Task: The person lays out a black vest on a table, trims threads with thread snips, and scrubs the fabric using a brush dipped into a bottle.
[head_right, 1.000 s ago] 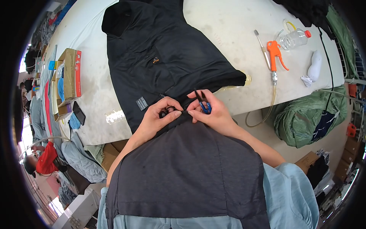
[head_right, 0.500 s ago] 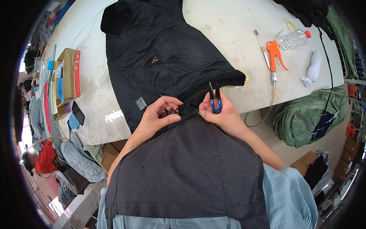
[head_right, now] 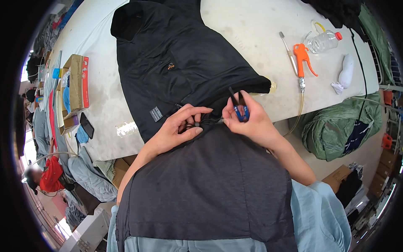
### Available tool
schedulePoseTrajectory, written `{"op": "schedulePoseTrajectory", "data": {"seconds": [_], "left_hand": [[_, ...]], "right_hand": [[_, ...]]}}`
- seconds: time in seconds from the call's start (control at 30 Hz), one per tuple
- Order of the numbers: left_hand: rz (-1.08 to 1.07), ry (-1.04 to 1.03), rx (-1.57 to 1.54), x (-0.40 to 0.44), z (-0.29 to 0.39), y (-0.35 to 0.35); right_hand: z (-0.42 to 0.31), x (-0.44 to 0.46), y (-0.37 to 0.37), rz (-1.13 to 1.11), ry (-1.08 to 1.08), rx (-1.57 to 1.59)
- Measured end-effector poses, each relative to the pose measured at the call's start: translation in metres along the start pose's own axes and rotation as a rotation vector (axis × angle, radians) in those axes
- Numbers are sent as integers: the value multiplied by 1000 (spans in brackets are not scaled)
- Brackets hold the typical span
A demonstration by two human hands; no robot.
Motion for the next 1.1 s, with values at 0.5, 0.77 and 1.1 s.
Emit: {"op": "schedulePoseTrajectory", "data": {"seconds": [0.5, 0.77, 1.1], "left_hand": [[294, -92, -339, -8, -20, 9], [319, -121, -134, -14, -17, 12], [317, -164, -505, -12, -25, 13]], "right_hand": [[-10, 21, -27, 1, 189, -303], [-2, 34, -49, -147, 49, -229], [1, 30, -41, -119, -27, -190]]}}
Point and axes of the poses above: each hand's wrist, its own x-axis towards the middle knuckle, its own y-axis out of the back of the hand, z = x × y, the point moved 3 cm from there along x, towards the middle knuckle, and after that the axes turned 15 degrees about -x, right-handed, at the moved point
